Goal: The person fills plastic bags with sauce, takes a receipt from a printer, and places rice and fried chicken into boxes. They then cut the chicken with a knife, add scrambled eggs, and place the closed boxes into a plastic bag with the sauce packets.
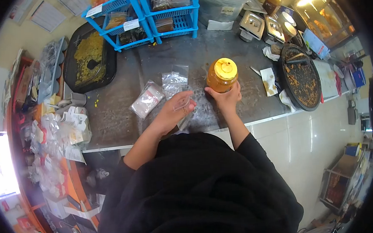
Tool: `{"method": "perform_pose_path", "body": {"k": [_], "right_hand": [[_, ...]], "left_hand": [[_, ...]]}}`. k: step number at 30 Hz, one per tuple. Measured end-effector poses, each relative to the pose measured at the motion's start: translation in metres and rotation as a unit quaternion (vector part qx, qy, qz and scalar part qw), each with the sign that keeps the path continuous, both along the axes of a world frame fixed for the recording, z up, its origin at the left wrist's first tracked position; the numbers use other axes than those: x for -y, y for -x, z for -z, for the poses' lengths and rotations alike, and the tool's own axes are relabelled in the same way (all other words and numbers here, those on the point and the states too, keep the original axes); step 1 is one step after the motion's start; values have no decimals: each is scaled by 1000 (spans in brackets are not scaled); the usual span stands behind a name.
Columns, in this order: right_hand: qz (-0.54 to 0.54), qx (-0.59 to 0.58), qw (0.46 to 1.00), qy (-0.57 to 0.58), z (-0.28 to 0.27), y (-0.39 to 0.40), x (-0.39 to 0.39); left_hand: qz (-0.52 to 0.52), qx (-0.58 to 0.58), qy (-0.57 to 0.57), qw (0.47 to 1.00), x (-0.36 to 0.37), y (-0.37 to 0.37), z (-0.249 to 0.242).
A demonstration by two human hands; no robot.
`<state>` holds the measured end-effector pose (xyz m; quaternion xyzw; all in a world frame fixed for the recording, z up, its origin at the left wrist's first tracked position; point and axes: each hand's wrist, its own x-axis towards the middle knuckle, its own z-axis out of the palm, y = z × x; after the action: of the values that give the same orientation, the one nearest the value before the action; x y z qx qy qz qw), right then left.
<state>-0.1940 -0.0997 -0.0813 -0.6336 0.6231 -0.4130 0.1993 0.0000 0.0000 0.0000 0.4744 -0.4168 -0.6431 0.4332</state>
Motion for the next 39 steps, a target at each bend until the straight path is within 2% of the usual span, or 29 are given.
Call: {"method": "perform_pose_path", "body": {"k": [2,6,8,11,14,17,19,20,23,26,30,35,39], "right_hand": [[-27,21,999,18,3,-1,5],[-123,-80,968,201,-32,7,11],[-154,-154,932,289,-56,13,23],[-172,-241,871,392,-95,23,38],[-170,-304,804,481,-132,28,47],[-149,-344,739,560,-155,28,55],[-157,-354,702,598,-174,27,54],[-158,-365,695,599,-182,26,52],[-176,-364,675,617,-204,21,51],[-179,-355,650,647,-219,15,55],[-194,-341,615,684,-231,9,64],[-204,-332,622,680,-234,8,64],[-203,-335,654,647,-227,11,63]], "left_hand": [[-48,3,1,999,1,0,-2],[-80,60,35,994,-4,-8,-10],[-78,99,63,990,-6,-9,-20],[-63,295,93,949,-4,-10,-37],[-54,349,87,931,-2,-6,-51],[-33,332,67,940,0,-5,-63],[-22,294,117,948,3,-5,-56],[-16,275,141,951,5,-6,-53],[29,110,154,981,10,-7,-48],[89,14,104,990,10,-12,-57],[117,-12,102,988,9,-16,-58],[108,-39,116,987,10,-12,-54],[24,61,144,987,7,-4,-53]]}}
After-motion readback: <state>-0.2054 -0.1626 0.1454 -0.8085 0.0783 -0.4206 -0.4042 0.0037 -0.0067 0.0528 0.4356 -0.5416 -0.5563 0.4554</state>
